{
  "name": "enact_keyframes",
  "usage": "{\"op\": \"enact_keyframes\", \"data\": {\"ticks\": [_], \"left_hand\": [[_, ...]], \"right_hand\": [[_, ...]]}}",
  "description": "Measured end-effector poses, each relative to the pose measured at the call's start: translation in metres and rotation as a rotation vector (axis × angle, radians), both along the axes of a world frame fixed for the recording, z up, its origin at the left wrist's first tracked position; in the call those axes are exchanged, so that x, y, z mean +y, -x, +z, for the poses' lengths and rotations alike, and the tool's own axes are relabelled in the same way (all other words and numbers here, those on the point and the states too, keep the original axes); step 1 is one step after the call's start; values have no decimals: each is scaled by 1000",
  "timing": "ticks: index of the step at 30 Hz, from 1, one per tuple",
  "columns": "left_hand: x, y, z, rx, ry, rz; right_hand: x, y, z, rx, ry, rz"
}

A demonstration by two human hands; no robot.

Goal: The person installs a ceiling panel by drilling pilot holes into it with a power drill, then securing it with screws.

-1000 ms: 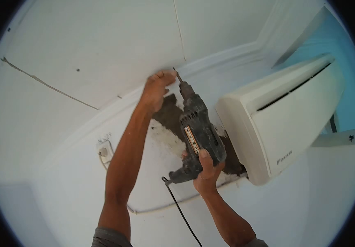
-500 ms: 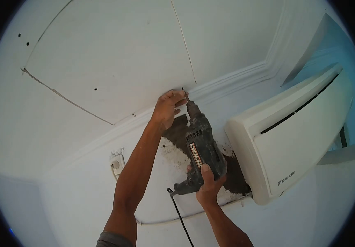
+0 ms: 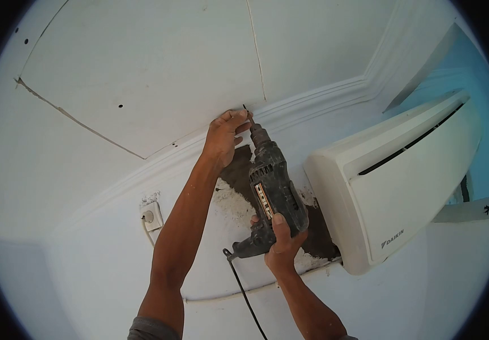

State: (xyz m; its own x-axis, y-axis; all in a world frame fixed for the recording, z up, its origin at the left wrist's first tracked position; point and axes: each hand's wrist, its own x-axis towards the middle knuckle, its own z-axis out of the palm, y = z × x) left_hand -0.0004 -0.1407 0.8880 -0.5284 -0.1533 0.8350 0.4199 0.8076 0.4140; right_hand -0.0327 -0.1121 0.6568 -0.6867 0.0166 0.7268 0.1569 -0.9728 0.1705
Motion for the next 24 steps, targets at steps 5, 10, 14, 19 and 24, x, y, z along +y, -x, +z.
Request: {"op": "enact_keyframes", "data": {"ticks": [5, 10, 14, 19, 24], "left_hand": [[-1, 0, 0, 8, 11, 24], [-4, -9, -8, 211, -89, 30], [-29, -41, -7, 748, 198, 425], [-30, -58, -7, 686, 217, 499], [-36, -49, -6, 746, 276, 483]], "right_hand": [[1, -1, 2, -1, -13, -1], [3, -1, 1, 25, -66, -48], [-12, 5, -2, 18, -114, -124], [-9, 5, 0, 37, -61, -109], [-7, 1, 1, 36, -24, -124]]}}
